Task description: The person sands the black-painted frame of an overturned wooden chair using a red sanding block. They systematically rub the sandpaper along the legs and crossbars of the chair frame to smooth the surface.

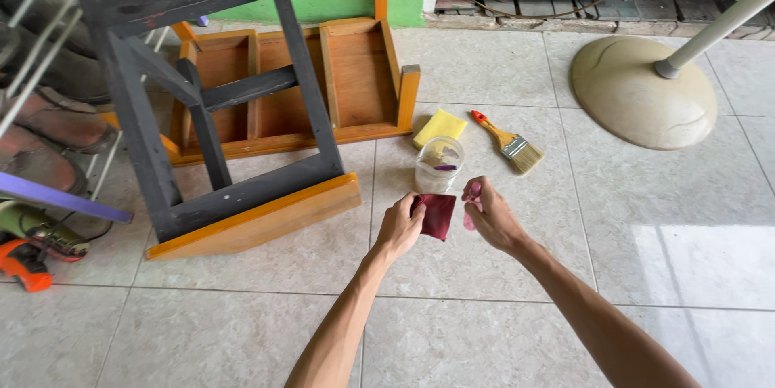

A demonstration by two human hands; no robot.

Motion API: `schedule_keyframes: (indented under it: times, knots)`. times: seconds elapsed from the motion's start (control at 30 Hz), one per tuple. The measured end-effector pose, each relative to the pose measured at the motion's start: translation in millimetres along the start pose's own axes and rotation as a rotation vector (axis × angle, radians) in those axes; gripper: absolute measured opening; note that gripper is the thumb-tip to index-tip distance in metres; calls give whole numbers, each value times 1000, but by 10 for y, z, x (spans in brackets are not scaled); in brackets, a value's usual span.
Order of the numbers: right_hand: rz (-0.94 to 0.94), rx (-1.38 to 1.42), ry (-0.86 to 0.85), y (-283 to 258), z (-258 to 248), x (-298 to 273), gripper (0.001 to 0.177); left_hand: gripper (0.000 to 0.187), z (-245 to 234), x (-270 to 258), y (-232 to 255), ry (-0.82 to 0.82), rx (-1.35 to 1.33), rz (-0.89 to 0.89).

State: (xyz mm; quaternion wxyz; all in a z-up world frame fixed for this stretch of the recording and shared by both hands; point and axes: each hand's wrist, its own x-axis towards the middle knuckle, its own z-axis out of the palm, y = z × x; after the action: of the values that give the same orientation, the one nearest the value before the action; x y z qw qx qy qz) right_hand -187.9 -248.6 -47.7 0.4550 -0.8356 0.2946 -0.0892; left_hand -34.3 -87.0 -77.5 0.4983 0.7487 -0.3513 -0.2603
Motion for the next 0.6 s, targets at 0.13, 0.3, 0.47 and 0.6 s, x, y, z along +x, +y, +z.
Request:
schedule_keyframes:
  times: [0.13,0.3,0.47,0.6]
  knots:
    - [-113,-77,30,221,-51,11,21,28,376,120,-175,-17,36,-49]
    - [-85,-55,38,526,-89,95,23,31,718,255,-287,-42,127,-99]
    - [-77,-19,47,715,-115,190,25,33,828,319,-281,-22,129,-111]
    - [-23,-39,56,758,-93,228,24,32,834,331,-204,-32,110,-183]
